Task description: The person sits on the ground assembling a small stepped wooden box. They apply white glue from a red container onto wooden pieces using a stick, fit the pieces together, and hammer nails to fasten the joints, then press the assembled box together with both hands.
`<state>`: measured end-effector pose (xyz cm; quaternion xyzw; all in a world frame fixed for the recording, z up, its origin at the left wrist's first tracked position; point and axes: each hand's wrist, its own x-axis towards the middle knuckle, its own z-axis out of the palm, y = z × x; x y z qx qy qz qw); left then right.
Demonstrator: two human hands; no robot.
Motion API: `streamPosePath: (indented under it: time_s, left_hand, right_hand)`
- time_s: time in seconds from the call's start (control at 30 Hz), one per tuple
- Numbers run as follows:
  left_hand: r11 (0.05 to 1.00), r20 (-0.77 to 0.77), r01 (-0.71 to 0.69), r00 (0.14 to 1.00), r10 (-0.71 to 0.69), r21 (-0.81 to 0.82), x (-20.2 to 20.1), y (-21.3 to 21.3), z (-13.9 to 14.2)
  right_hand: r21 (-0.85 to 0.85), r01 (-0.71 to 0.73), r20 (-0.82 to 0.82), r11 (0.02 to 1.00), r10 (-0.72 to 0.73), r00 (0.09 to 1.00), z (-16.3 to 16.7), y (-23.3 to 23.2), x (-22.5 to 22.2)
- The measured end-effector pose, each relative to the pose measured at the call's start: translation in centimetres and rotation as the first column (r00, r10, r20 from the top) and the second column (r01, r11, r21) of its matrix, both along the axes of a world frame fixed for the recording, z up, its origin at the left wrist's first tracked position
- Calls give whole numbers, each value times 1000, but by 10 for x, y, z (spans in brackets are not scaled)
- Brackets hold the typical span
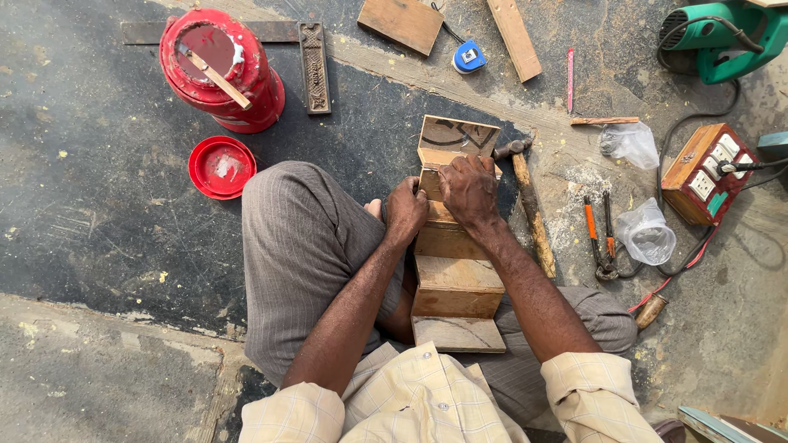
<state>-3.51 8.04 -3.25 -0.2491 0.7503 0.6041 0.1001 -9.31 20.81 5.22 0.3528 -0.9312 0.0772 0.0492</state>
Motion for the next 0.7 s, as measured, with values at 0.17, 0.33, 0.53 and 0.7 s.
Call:
streamPosePath:
  time_s: [0.17,0.33,0.53,0.7]
  left_hand:
    - [1000,26,8,1000,-9,11,1,0,0]
    - [1000,-6,14,1000,-14,16,1,0,0]
    - [1000,60,13,998,-14,27,2,1,2]
    - [1000,43,22,999,-22,8,3,1,3]
  right_hand:
    - [-31,-18,0,999,18,1000,4,2,1]
    - [47,-2,1,999,2,1000,3,12,-1]
    - [-29,91,55,995,-89,995,9,47,-5]
    - [-14,124,56,992,-123,991,5,81,-3]
